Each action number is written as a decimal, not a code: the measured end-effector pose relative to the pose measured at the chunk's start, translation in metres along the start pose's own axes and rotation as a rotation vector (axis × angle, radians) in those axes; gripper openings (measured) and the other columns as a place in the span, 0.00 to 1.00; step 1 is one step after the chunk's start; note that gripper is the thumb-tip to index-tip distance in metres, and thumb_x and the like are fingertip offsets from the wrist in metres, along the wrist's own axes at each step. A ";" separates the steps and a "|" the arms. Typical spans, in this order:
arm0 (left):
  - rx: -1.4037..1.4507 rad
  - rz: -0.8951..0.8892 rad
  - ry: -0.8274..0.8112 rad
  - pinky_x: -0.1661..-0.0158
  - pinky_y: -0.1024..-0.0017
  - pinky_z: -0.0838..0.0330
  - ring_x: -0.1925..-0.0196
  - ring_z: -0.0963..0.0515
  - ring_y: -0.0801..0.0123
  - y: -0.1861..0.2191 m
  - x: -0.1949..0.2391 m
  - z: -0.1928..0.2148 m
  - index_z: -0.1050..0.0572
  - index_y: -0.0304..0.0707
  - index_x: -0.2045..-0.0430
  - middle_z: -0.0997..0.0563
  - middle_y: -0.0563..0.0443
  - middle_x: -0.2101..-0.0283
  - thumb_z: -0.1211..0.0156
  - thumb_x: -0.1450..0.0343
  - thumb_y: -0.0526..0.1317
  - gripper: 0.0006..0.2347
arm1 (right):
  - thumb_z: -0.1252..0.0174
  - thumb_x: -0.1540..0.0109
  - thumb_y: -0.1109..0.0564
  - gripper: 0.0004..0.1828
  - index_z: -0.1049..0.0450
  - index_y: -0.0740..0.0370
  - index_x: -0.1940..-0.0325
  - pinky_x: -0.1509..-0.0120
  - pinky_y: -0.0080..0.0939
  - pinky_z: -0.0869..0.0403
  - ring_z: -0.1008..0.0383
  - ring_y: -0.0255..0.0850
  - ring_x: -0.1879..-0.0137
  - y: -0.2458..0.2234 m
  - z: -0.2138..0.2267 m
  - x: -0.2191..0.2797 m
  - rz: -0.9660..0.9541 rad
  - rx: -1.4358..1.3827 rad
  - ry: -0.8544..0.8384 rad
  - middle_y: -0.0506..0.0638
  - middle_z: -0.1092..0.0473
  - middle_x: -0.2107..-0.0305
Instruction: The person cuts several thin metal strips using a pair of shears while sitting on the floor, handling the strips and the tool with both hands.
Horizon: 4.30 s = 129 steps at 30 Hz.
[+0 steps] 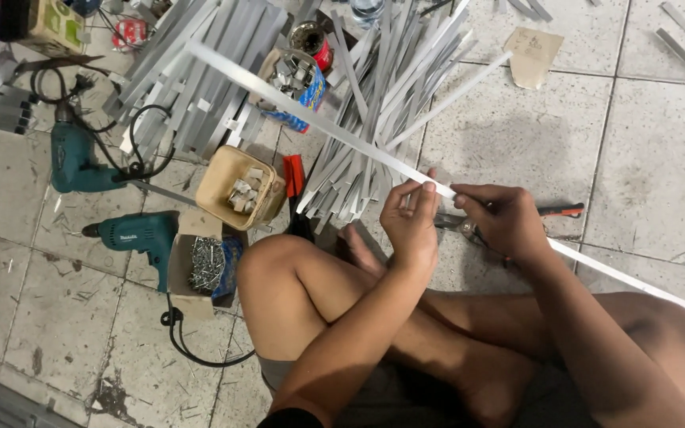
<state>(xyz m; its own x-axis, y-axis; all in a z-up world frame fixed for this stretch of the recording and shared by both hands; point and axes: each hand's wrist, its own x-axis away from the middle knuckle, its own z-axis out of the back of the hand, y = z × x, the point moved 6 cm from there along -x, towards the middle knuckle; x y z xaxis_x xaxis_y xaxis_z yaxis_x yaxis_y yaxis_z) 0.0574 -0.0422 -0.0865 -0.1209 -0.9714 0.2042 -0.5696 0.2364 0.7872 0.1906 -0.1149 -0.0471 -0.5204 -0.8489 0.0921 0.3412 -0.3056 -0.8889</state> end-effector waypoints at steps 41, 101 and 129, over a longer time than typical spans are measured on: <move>-0.161 -0.161 -0.039 0.45 0.49 0.19 0.37 0.24 0.45 0.178 -0.144 0.022 0.55 0.56 0.31 0.25 0.27 0.48 0.39 0.40 0.13 0.47 | 0.43 0.38 0.69 0.20 0.22 0.66 0.42 0.49 0.32 0.25 0.23 0.34 0.56 0.020 0.032 -0.008 0.090 -0.148 -0.382 0.53 0.20 0.60; -0.511 -0.438 0.106 0.62 0.61 0.01 0.70 0.11 0.65 0.166 -0.199 0.088 0.31 0.56 0.39 0.25 0.49 0.69 0.21 0.38 0.16 0.38 | 0.32 0.41 0.61 0.08 0.16 0.60 0.57 0.66 0.40 0.25 0.23 0.41 0.74 0.035 0.057 -0.020 -0.055 -0.033 -0.289 0.57 0.22 0.77; -0.510 -0.377 0.109 0.55 0.64 0.15 0.71 0.16 0.67 0.172 -0.169 0.054 0.32 0.49 0.42 0.20 0.52 0.72 0.24 0.41 0.23 0.34 | 0.34 0.41 0.67 0.10 0.17 0.69 0.56 0.62 0.33 0.28 0.26 0.36 0.67 0.048 0.063 -0.026 -0.176 -0.137 -0.217 0.57 0.20 0.70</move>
<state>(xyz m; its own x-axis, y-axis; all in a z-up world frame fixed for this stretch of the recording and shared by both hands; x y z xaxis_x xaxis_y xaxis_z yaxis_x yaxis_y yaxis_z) -0.0641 0.1619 -0.0173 0.1107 -0.9885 -0.1033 -0.0954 -0.1141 0.9889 0.2693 -0.1347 -0.0641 -0.3779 -0.8649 0.3303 0.1441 -0.4073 -0.9018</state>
